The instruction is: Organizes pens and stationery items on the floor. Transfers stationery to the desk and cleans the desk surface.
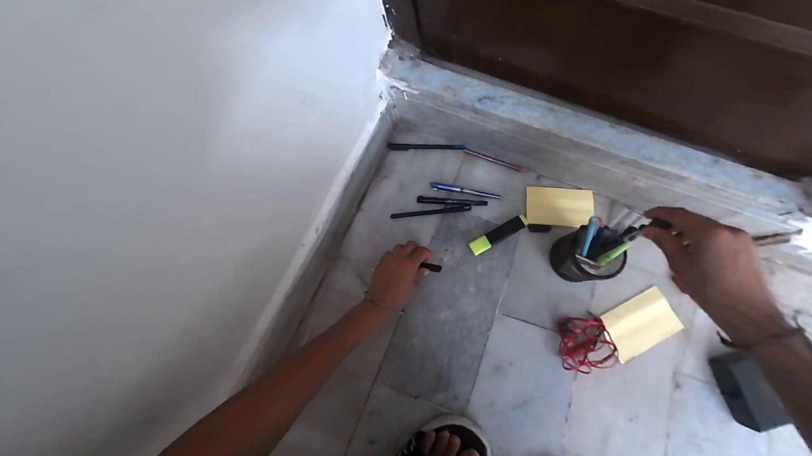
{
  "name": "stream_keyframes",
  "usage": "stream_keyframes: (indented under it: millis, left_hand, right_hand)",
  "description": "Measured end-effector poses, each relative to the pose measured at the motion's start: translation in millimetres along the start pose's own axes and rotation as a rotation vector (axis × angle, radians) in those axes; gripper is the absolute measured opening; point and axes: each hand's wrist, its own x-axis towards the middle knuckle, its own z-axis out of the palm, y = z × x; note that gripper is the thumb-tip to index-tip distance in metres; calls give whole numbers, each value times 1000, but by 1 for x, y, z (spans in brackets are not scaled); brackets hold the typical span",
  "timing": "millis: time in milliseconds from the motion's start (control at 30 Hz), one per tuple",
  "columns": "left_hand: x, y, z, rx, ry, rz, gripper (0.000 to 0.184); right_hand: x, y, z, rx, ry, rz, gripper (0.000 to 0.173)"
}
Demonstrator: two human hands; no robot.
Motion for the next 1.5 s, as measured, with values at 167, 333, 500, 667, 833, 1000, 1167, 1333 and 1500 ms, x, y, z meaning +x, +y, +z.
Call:
stream_keyframes:
  millis: [167, 333, 500, 667, 833, 1000, 1167, 1333, 1500]
  left_hand:
    - [-6, 60, 4, -444, 35, 54, 28]
    - [13, 138, 10, -686, -28, 150, 35]
    - [42, 198, 31, -719, 105, 196, 29]
    - [48, 221, 51, -685, 203, 149, 25]
    - [45, 180, 40, -640, 102, 70, 33]
    - [88, 90, 8, -397, 237, 0, 34]
    - [155, 18, -58, -47, 272, -137, 43]
    - [186, -23, -91, 311, 136, -213, 38]
    - [175, -22, -85, 385, 103, -224, 36]
  right_hand:
    - [-3, -2, 27, 16, -65, -56, 31]
    - [-3, -1, 20, 94, -41, 23, 52]
    - [-18, 17, 12, 170, -9, 153, 46]
    - [-37, 32, 22, 195, -16, 193, 40]
    - [-47, 42, 29, 227, -1, 210, 38]
    - [-50, 50, 30, 226, -23, 282, 37]
    - [-54, 59, 31, 221, -42, 313, 35]
    - [-61, 60, 34, 245, -24, 331, 33]
    - [-69, 59, 36, 271, -15, 362, 31]
